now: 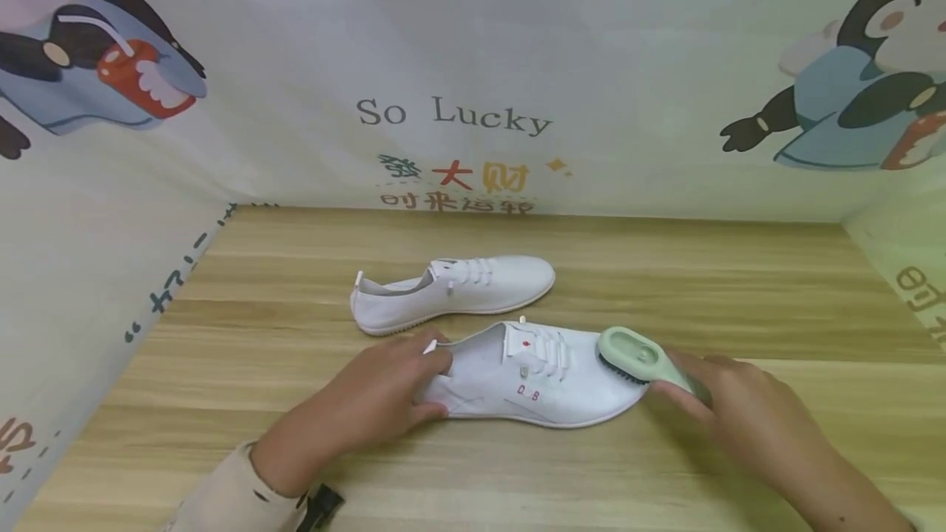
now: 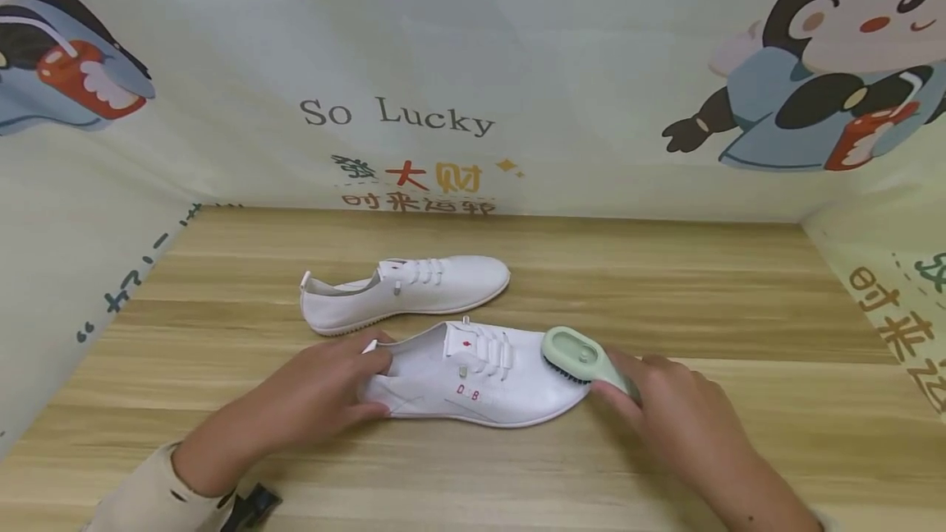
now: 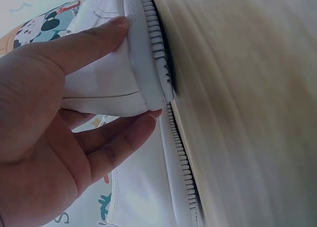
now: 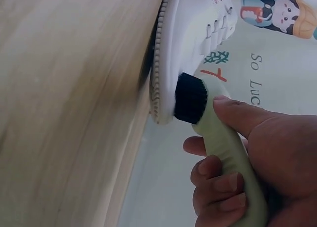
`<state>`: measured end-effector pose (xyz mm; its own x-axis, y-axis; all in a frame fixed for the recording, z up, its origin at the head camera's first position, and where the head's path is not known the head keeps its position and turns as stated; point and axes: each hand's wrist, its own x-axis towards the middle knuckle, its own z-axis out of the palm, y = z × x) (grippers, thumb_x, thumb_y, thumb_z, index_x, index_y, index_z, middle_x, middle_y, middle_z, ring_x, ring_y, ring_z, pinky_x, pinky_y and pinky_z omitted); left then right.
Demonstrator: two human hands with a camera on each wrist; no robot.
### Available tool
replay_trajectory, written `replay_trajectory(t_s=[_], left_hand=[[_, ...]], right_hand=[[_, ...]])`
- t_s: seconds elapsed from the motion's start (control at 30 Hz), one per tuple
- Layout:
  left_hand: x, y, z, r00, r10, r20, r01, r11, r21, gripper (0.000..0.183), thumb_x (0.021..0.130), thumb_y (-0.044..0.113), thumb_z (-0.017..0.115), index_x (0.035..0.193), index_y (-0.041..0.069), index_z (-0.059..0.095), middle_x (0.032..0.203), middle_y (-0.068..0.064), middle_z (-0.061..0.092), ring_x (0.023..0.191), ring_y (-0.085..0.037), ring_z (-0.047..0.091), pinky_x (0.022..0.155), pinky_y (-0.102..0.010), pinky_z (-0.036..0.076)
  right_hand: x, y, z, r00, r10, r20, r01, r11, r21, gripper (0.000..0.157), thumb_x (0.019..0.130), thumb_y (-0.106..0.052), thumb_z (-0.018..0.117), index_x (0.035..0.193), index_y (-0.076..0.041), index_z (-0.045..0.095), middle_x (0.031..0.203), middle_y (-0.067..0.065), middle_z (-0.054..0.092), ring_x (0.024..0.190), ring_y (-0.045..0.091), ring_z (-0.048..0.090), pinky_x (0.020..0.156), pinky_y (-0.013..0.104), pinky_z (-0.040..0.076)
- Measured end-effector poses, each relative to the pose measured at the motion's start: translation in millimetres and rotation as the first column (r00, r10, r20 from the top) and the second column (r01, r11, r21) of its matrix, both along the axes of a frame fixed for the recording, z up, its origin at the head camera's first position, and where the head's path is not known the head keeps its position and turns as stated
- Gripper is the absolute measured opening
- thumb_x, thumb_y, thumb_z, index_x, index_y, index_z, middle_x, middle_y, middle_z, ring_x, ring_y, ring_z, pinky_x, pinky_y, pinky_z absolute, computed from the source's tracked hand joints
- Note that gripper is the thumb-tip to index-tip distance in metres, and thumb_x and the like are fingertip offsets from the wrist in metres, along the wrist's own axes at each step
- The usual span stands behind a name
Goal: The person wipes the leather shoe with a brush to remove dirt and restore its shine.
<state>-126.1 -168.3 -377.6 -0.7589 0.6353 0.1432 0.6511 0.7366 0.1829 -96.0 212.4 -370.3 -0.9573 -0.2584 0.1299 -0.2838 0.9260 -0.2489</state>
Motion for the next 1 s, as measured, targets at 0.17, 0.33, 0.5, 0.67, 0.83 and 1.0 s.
replay_trajectory(t_s=[0.17, 0.33, 0.5, 0.67, 0.83, 1.0], left_hand=[[-0.2, 0, 0.3, 1.000, -0.006, 0.004, 0.006, 1.000, 0.004, 0.035, 0.076, 0.035, 0.085, 0.094, 0.019, 0.060, 0.117, 0.000, 0.063, 0.100, -0.017, 0.064, 0.082, -0.038, 0.053], [-0.3, 0, 1.6, 1.000, -0.002, -0.008, 0.002, 1.000, 0.001, 0.034, 0.077, 0.035, 0.085, 0.094, 0.019, 0.060, 0.116, 0.001, 0.062, 0.099, -0.016, 0.064, 0.082, -0.038, 0.053], [0.1, 0, 3.5, 1.000, 0.000, -0.003, 0.000, 1.000, 0.002, 0.034, 0.077, 0.034, 0.085, 0.094, 0.018, 0.061, 0.119, 0.001, 0.063, 0.103, -0.018, 0.065, 0.084, -0.039, 0.053], [1.1, 0, 0.8, 1.000, 0.000, -0.013, 0.000, 1.000, -0.009, 0.036, 0.076, 0.035, 0.085, 0.096, 0.018, 0.061, 0.116, 0.001, 0.062, 0.098, -0.017, 0.064, 0.082, -0.038, 0.053], [0.9, -1, -0.1, 1.000, -0.011, -0.016, 0.011, 1.000, -0.009, 0.036, 0.076, 0.035, 0.086, 0.094, 0.018, 0.060, 0.119, 0.000, 0.063, 0.102, -0.018, 0.065, 0.084, -0.038, 0.054], [0.8, 0, 0.0, 1.000, -0.005, -0.025, 0.005, 1.000, -0.013, 0.036, 0.076, 0.035, 0.085, 0.095, 0.018, 0.060, 0.116, 0.001, 0.062, 0.098, -0.017, 0.064, 0.080, -0.037, 0.053]], right_hand=[[-0.9, 3, 2.8, 0.998, -0.018, 0.055, 0.016, 0.999, 0.042, 0.050, 0.093, -0.043, 0.068, 0.126, -0.006, 0.069, 0.108, 0.013, 0.075, 0.081, 0.023, 0.068, 0.061, 0.047, 0.053], [-2.9, 6, 5.9, 0.997, -0.020, 0.077, 0.014, 0.998, 0.067, 0.052, 0.094, -0.044, 0.066, 0.128, -0.005, 0.067, 0.105, 0.013, 0.075, 0.073, 0.018, 0.060, 0.056, 0.041, 0.048], [0.1, 9, 8.6, 0.998, 0.010, 0.066, -0.015, 0.997, 0.070, 0.048, 0.091, -0.045, 0.069, 0.126, -0.012, 0.070, 0.107, 0.011, 0.076, 0.087, 0.028, 0.071, 0.064, 0.050, 0.053], [6.6, 8, 7.1, 0.996, 0.070, 0.059, -0.072, 0.997, 0.035, 0.039, 0.089, -0.046, 0.071, 0.121, -0.023, 0.073, 0.102, -0.003, 0.076, 0.085, 0.015, 0.068, 0.067, 0.044, 0.054], [7.2, 6, 5.0, 0.993, 0.108, 0.037, -0.108, 0.994, -0.003, 0.036, 0.091, -0.043, 0.071, 0.120, -0.021, 0.073, 0.102, -0.006, 0.076, 0.088, 0.012, 0.068, 0.073, 0.042, 0.055], [6.4, 2, 2.4, 0.993, 0.118, -0.006, -0.118, 0.993, -0.030, 0.035, 0.092, -0.040, 0.071, 0.121, -0.021, 0.073, 0.100, -0.008, 0.075, 0.087, 0.010, 0.068, 0.074, 0.040, 0.055]])
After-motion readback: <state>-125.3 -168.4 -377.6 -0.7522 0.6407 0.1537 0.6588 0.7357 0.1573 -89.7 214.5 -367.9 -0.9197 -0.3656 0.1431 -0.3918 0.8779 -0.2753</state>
